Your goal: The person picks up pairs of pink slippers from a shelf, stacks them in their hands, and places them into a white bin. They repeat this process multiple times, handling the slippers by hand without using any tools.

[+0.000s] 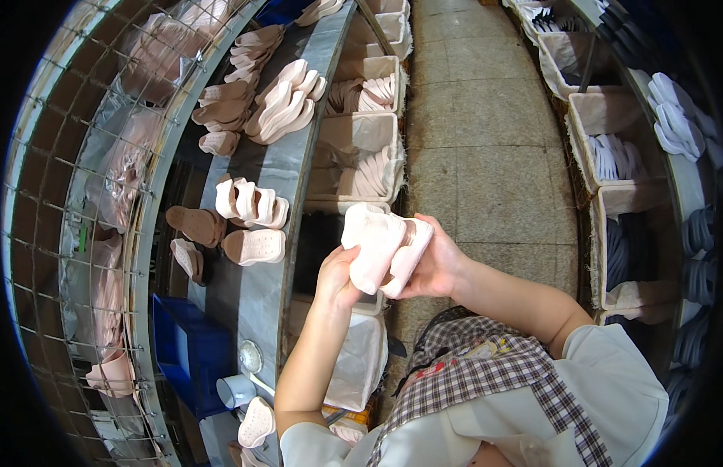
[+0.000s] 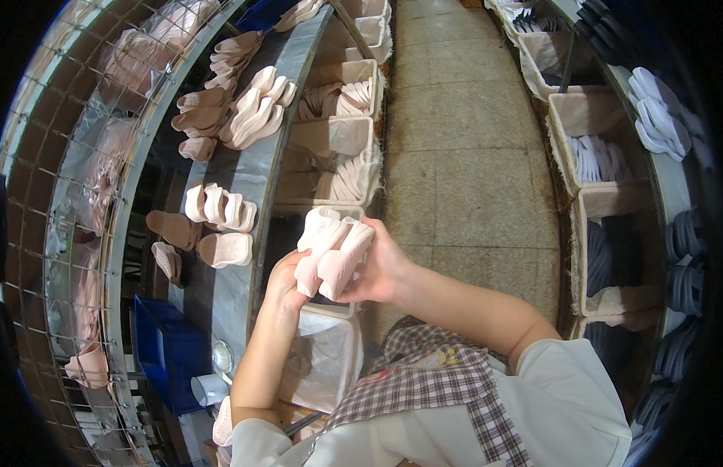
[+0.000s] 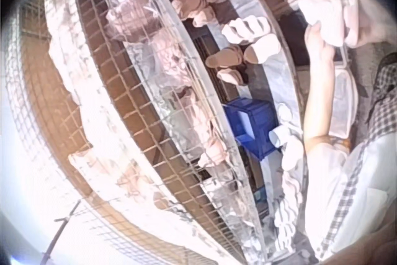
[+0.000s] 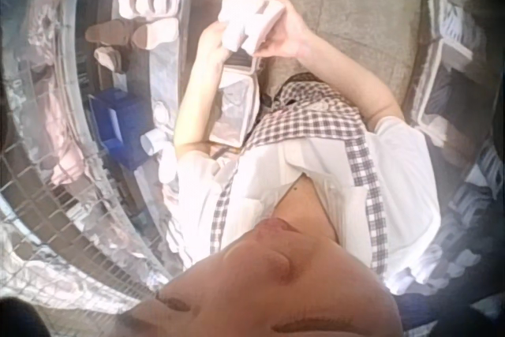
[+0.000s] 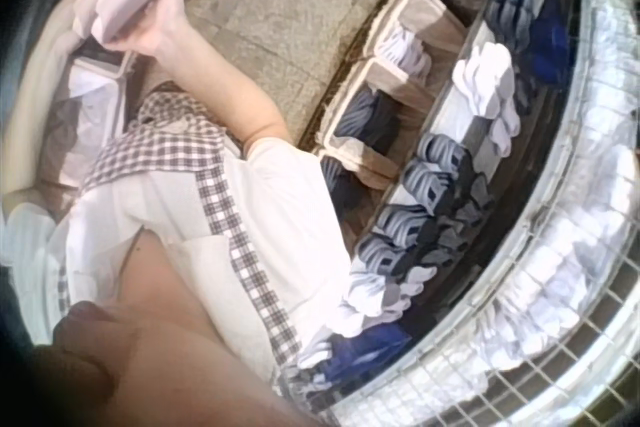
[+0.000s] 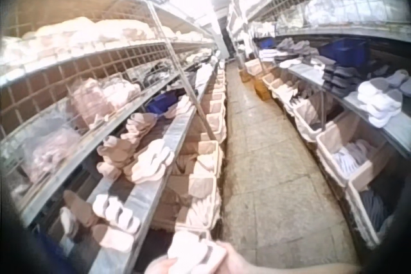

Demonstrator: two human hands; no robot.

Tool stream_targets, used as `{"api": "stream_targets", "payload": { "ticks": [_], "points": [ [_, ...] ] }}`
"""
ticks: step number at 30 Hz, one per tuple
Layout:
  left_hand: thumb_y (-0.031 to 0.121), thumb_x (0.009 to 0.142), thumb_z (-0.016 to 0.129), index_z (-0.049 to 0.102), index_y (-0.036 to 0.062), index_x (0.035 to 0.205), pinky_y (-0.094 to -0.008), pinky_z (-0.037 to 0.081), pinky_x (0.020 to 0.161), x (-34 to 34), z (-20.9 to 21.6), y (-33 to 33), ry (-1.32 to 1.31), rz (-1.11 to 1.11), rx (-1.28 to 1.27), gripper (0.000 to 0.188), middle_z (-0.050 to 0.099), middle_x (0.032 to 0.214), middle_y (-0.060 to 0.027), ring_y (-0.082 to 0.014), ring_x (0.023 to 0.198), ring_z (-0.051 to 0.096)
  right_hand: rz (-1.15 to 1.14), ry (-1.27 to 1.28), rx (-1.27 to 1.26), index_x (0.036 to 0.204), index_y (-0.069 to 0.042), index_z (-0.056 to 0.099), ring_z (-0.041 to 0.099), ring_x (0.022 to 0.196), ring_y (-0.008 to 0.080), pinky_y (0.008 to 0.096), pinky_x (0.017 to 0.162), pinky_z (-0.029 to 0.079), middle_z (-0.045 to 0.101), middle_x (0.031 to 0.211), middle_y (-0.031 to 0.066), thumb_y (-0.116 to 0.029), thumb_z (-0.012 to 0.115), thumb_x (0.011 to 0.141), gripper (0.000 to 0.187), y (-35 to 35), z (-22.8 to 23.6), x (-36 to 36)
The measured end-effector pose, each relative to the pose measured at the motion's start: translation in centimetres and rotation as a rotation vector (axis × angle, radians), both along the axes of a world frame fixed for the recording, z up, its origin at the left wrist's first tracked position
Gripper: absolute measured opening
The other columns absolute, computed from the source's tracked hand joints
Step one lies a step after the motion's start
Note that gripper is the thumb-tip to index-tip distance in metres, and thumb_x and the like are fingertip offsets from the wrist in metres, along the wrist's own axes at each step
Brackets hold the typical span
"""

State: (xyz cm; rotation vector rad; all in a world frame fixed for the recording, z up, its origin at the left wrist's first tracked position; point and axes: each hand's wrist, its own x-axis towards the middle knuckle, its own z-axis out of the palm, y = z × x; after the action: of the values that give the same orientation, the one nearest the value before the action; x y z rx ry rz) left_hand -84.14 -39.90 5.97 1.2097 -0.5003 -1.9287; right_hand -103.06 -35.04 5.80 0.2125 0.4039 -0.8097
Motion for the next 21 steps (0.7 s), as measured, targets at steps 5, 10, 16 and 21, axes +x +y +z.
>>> {"api": "stream_targets", "payload": {
  "ticks": [5, 10, 16, 21],
  "points": [
    [0.001, 0.089, 0.048, 0.046, -0.0095, 0.118, -0.0433, 0.052, 0.085, -0.4, 0.3, 0.5, 0.014, 0.012, -0.03, 0.031, 0.058, 0.112, -0.0228, -0.0328, 0.098, 0.061, 0.001, 0.023, -0.038, 0.132, -0.018, 0.045, 0.04, 0.123, 0.0333, 0.0581, 0.097, 0.032, 0.041, 0.138, 0.0118, -0.062, 0.032, 0.087, 0.064, 0.4, 0.3, -0.1],
    [0.0, 0.092, 0.041, 0.033, 0.0003, 0.133, -0.0444, 0.048, 0.095, -2.0, 1.6, 2.1, 0.018, 0.007, -0.27, 0.042, 0.048, 0.128, -0.0202, -0.0326, 0.114, 0.054, -0.192, 0.012, -0.341, 0.138, -0.012, 0.037, 0.04, 0.128, 0.0281, 0.0463, 0.103, 0.036, 0.036, 0.142, 0.0132, -0.046, 0.031, 0.093, 0.057, 0.8, 1.3, 0.1],
    [0.009, 0.094, 0.046, 0.019, 0.0093, 0.142, -0.0451, 0.044, 0.1, -4.0, 2.8, 2.9, 0.185, -0.047, -0.619, 0.055, 0.038, 0.137, -0.0168, -0.0313, 0.122, 0.047, -0.39, 0.232, -0.738, 0.146, -0.004, 0.009, 0.035, 0.132, 0.0265, 0.0401, 0.109, 0.03, 0.03, 0.145, 0.0157, -0.028, 0.036, 0.094, 0.064, 1.8, 3.0, -0.2],
    [0.011, 0.092, 0.052, 0.017, 0.0123, 0.143, -0.0455, 0.045, 0.098, -4.5, 2.4, 2.6, 0.214, -0.063, -0.725, 0.061, 0.037, 0.138, -0.0163, -0.0311, 0.121, 0.047, -0.366, 0.332, -0.813, 0.146, -0.001, 0.008, 0.029, 0.134, 0.0254, 0.0383, 0.11, 0.025, 0.026, 0.146, 0.0175, -0.023, 0.039, 0.092, 0.066, 2.4, 3.3, -0.9]
  ]
}}
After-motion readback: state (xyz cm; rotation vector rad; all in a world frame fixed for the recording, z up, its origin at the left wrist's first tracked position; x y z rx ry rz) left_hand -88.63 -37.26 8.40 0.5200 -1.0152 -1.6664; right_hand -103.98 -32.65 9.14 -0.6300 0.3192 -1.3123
